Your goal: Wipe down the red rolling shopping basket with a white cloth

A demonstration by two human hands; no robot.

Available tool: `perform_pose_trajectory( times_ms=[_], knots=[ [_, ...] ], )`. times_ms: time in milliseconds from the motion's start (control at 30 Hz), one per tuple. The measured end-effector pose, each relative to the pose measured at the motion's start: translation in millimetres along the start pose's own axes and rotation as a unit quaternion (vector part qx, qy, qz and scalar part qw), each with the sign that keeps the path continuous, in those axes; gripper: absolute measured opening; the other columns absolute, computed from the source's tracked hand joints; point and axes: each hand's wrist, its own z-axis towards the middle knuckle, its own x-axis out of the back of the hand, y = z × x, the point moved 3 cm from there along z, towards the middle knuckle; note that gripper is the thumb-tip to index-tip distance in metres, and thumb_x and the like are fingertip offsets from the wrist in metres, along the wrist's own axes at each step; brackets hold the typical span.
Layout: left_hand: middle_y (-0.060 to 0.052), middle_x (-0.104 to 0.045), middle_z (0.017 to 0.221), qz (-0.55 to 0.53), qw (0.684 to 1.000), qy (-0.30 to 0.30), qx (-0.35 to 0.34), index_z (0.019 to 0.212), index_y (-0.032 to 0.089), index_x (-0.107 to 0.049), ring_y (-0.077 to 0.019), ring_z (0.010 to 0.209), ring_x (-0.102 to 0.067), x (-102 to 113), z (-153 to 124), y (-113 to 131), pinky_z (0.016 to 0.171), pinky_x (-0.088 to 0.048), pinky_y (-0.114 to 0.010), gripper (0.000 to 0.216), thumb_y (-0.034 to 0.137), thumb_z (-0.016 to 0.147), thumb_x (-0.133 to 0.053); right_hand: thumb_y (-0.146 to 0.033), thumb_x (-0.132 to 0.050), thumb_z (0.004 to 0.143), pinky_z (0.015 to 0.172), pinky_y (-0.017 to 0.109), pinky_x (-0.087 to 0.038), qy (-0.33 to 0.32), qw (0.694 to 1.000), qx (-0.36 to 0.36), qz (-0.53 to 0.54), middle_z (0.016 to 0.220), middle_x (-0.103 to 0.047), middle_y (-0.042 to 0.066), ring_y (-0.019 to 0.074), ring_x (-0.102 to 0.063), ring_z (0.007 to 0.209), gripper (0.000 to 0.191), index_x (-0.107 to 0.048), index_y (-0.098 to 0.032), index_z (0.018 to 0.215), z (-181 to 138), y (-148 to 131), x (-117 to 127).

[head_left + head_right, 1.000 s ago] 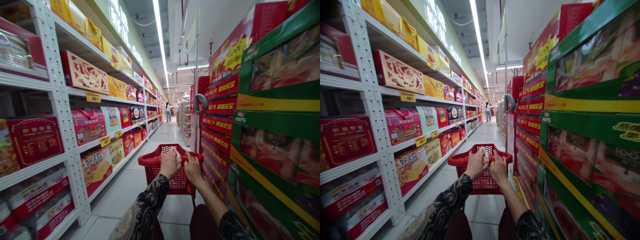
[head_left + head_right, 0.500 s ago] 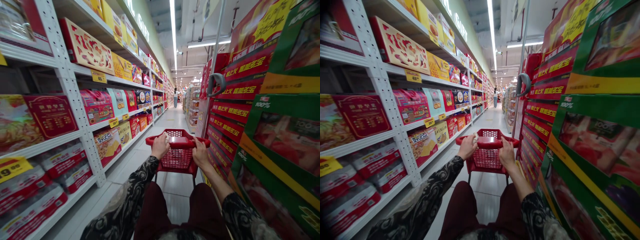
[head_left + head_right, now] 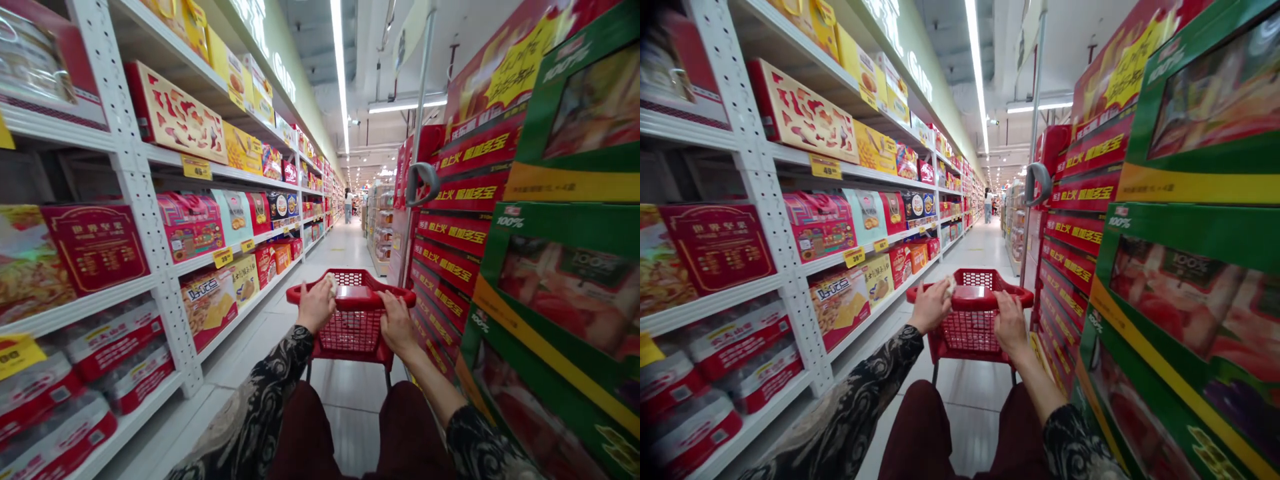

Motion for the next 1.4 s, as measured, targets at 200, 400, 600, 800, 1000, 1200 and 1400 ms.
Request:
perform_pose_trajectory(
  times_ms=[200,400,600,800,1000,1200,1400],
  knots=[
    [-0.01,-0.059,0.12,0.017,0.995,0.027,0.093,0.117,0.017,-0.051,-0.0229,0.11,-0.053,5,-8,-54,0.108,-0.017,-0.051,0.038,0.024,0.082,-0.036,-0.004,-0.035,0.069,0.106,0.05,-0.026,0.013,1.0,0.006,0.006,0.123,-0.056,0.011,0.022,-0.043,0.123,0.06,-0.045,-0.012,0.127,-1,-6,-1],
    [-0.011,-0.056,0.124,0.004,0.998,0.036,0.043,0.116,0.014,-0.051,-0.0197,0.118,-0.048,-11,-8,-33,0.106,-0.026,-0.04,0.042,0.016,0.077,-0.036,-0.003,-0.034,0.068,0.106,0.051,-0.026,0.017,1.0,0.009,0.008,0.123,-0.057,0.009,0.0215,-0.043,0.123,0.06,-0.046,-0.014,0.127,-2,0,0],
    [-0.008,-0.059,0.12,0.005,0.998,0.016,0.067,0.113,0.02,-0.053,-0.0223,0.112,-0.052,1,-5,-55,0.108,-0.017,-0.051,0.038,0.02,0.078,-0.037,-0.004,-0.035,0.069,0.106,0.05,-0.028,0.009,0.999,0.029,0.025,0.123,-0.057,0.01,0.0213,-0.042,0.123,0.059,-0.047,-0.014,0.126,-3,10,5],
    [-0.011,-0.059,0.12,-0.036,0.992,0.049,0.113,0.113,0.016,-0.053,-0.0221,0.112,-0.051,-8,-4,-52,0.106,-0.023,-0.047,0.038,0.019,0.079,-0.037,-0.004,-0.036,0.069,0.105,0.051,-0.029,0.054,0.997,0.02,0.043,0.118,-0.06,0.009,0.0223,-0.047,0.119,0.057,-0.049,-0.015,0.123,-2,10,4],
    [-0.009,-0.062,0.115,-0.027,0.998,0.045,0.033,0.114,0.017,-0.054,-0.0217,0.107,-0.055,-17,1,-13,0.105,-0.022,-0.047,0.035,0.028,0.084,-0.04,-0.004,-0.035,0.07,0.105,0.052,-0.029,0.048,0.997,0.027,0.045,0.118,-0.06,0.009,0.0228,-0.047,0.12,0.056,-0.049,-0.016,0.123,-3,12,4],
    [-0.008,-0.065,0.11,0.039,0.995,0.028,0.084,0.111,0.02,-0.056,-0.0229,0.102,-0.058,4,-1,-56,0.103,-0.021,-0.052,0.033,0.034,0.088,-0.037,-0.003,-0.036,0.067,0.106,0.051,-0.028,0.055,0.997,0.026,0.049,0.12,-0.059,0.008,0.0225,-0.047,0.12,0.059,-0.05,-0.016,0.123,-4,10,2],
    [-0.009,-0.065,0.11,0.024,0.995,0.024,0.096,0.11,0.018,-0.057,-0.0215,0.103,-0.057,-1,3,-48,0.099,-0.029,-0.045,0.032,0.032,0.089,-0.036,-0.004,-0.036,0.069,0.106,0.052,-0.027,0.064,0.996,0.026,0.054,0.119,-0.059,0.009,0.0229,-0.047,0.119,0.057,-0.05,-0.015,0.122,-4,2,0]
  ],
)
